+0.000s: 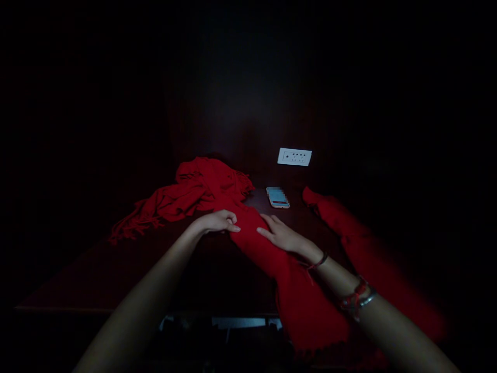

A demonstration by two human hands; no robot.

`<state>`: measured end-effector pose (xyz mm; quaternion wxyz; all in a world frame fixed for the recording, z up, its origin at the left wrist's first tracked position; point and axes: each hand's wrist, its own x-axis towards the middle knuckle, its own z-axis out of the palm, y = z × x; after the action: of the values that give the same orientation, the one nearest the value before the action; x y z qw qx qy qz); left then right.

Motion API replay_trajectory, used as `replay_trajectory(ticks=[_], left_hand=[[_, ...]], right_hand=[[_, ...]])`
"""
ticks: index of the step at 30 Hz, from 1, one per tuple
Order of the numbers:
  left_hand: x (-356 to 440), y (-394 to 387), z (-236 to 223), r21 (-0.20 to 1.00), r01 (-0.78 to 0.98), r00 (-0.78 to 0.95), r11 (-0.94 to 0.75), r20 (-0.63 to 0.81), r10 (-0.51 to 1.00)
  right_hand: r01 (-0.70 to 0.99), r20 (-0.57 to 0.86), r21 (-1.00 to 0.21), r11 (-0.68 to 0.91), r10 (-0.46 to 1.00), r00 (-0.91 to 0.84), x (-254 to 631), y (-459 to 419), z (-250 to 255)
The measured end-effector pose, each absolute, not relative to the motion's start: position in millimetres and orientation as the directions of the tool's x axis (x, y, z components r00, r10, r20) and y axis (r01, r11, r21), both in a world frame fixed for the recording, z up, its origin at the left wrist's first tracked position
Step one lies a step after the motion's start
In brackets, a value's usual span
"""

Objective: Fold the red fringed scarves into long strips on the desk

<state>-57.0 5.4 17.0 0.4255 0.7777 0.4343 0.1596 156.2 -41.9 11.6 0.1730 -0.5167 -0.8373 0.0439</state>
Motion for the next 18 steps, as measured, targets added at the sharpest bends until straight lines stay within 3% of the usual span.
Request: replay_trajectory(ticks=[5,10,12,14,16,18], left_hand=[[-69,13,15,0.813,0.529,0.595,-0.244,-0.15,0.79],[-79,16,16,0.765,0.572,0.609,-0.298,-0.152,0.778],[-73,12,20,0.732,0.573,0.558,-0.368,-0.019,0.83],[-59,4,25,0.64,0.576,0.463,-0.508,0.257,0.848],[-38,-7,26,0.458,0.583,0.439,-0.671,0.518,0.734],[-18,-16,21,0.253,0.556,0.582,-0.792,0.561,0.588]], right_hand=[[0.888,0.351,-0.108,0.446,0.853,-0.386,148,-62,-15],[0.877,0.401,-0.19,0.442,0.85,-0.342,151,-65,-7],[0.889,0.373,-0.254,0.38,0.887,-0.273,164,-71,0],[0.913,0.286,-0.291,0.286,0.937,-0.202,184,-79,5],[0.935,0.18,-0.288,0.207,0.971,-0.16,203,-90,6],[0.951,0.112,-0.267,0.159,0.985,-0.133,216,-100,5]])
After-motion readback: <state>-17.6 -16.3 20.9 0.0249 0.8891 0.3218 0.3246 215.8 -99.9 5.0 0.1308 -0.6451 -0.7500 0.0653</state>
